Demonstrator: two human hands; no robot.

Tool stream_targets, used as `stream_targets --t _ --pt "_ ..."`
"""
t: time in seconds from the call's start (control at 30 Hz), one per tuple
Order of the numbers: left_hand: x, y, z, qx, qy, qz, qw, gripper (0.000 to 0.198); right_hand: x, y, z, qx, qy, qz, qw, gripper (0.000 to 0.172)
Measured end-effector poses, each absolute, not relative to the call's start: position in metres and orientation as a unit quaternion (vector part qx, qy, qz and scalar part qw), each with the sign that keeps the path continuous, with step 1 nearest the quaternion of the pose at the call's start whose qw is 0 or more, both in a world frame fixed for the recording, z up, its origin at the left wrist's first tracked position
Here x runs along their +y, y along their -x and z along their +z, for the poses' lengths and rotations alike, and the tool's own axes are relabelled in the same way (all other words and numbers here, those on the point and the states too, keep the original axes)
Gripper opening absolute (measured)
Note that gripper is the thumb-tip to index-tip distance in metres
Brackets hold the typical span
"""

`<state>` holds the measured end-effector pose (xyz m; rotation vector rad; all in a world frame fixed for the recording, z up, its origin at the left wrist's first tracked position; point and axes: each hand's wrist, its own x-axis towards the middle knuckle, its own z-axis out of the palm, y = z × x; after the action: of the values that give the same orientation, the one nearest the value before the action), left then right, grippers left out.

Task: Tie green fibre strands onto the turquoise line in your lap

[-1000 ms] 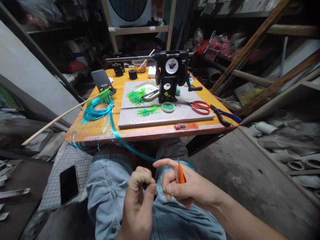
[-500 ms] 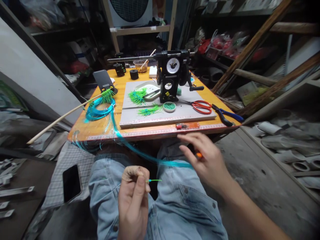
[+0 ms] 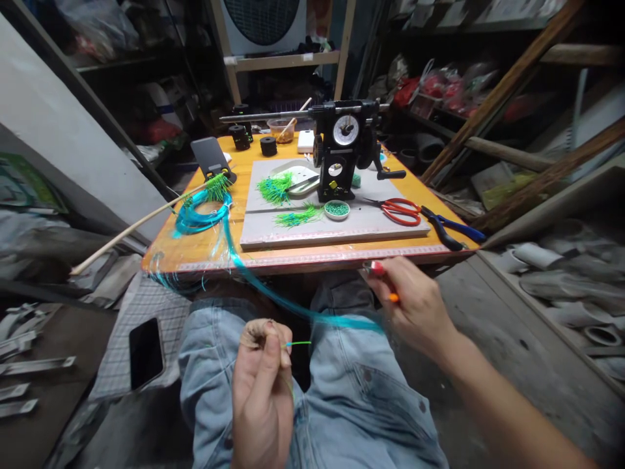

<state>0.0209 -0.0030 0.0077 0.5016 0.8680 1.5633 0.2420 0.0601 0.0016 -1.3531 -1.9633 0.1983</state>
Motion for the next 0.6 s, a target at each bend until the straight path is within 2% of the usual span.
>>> stream_targets --t 0.07,0.1,0.13,0.2,0.27,0.33,0.6 --pt "-0.002 -0.023 0.006 0.391 -0.237 0.689 0.562 0.015 0.039 -0.223 -0.002 -0.663 0.489 0.366 0.432 0.022" --pt "-0.002 -0.024 0.005 0.399 -0.244 0.696 0.545 0.016 0.030 -0.211 -0.006 -0.589 0.459 0.503 0.435 0.025" --pt "-0.001 -0.025 0.003 0.405 -0.250 0.702 0.529 0.017 0.022 -0.200 -0.009 -0.509 0.435 0.605 0.430 0.032" --pt "-0.001 -0.027 0.001 0.414 -0.258 0.709 0.509 0.020 0.011 -0.178 -0.017 -0.368 0.392 0.729 0.424 0.049" --pt "-0.001 -0.028 -0.001 0.421 -0.263 0.710 0.500 0.022 0.006 -0.161 -0.022 -0.268 0.361 0.787 0.423 0.060" --pt "-0.002 -0.028 -0.003 0.427 -0.265 0.707 0.497 0.023 0.005 -0.150 -0.025 -0.204 0.337 0.819 0.416 0.065" --pt "-0.001 -0.028 -0.006 0.440 -0.256 0.705 0.494 0.026 0.003 -0.139 -0.022 -0.101 0.306 0.853 0.410 0.053"
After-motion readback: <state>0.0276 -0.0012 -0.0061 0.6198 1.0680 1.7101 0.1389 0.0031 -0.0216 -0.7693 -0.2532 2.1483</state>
